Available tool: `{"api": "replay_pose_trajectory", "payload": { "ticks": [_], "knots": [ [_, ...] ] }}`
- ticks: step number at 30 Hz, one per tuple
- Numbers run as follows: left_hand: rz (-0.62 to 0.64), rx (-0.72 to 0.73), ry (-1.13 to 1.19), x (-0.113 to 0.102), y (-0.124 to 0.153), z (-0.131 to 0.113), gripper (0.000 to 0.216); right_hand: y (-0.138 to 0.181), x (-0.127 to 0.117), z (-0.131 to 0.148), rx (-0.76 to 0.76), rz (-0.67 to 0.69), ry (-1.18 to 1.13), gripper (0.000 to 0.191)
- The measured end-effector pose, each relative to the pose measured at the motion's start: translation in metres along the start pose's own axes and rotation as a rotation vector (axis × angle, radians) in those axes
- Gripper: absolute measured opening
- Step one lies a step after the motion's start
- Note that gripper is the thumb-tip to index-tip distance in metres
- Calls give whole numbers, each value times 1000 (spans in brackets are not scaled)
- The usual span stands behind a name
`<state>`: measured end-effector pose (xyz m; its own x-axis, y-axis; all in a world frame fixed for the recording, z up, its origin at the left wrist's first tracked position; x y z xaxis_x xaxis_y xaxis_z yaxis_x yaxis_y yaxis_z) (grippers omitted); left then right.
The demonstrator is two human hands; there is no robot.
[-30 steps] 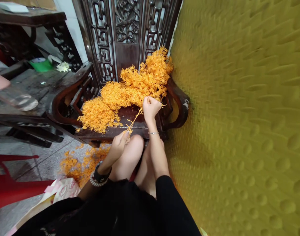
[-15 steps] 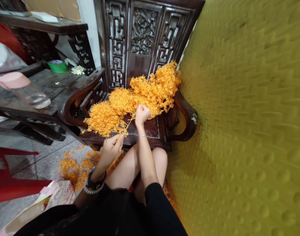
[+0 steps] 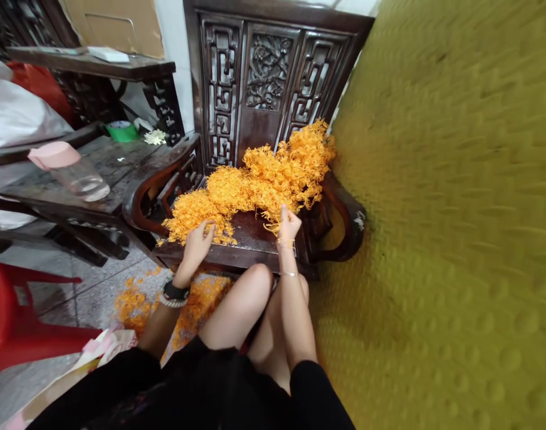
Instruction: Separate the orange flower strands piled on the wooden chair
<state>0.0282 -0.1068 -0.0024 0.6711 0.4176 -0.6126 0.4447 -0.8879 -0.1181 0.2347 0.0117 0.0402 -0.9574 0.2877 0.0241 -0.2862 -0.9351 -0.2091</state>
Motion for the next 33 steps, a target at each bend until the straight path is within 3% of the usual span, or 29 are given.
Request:
{"api": "replay_pose_trajectory", "payload": {
  "ticks": [3,8,11,14,17,21,25,29,33],
  "knots": [
    [-24,-64,-105,23,-18,16,31,19,-9,16,97,198,-110,49],
    [-113,-160,-84,39,-22,29,48,47,-26,41,413,599,-738,33],
    [-160,-157,-2,36,-22,27,49,60,-33,49,466,596,-917,20],
    [-127,-68,132,29,-21,12,47,70,-38,52,520,580,-994,19],
    [41,116,417,22,-8,-20,55,80,-40,53,645,615,-992,19],
    [437,323,863,17,22,-67,56,92,-43,57,716,682,-951,15],
    [507,182,976,25,41,-81,42,97,-50,60,745,711,-921,17],
    [558,-1,1046,36,47,-72,35,99,-53,53,765,700,-865,21],
    [658,-241,1098,42,49,-61,28,103,-47,39,673,667,-776,36]
  ]
}}
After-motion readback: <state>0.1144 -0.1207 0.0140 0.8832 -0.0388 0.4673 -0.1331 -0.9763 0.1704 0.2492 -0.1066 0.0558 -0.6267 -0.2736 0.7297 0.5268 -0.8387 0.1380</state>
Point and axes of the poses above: each hand's wrist, its own y-axis away from the middle knuckle, its own x-axis out of the palm, z = x × y, the point moved 1 cm from there along -y, towards the middle knuckle, and after that the axes turned 3 degrees about -x, right-handed, at the moved point
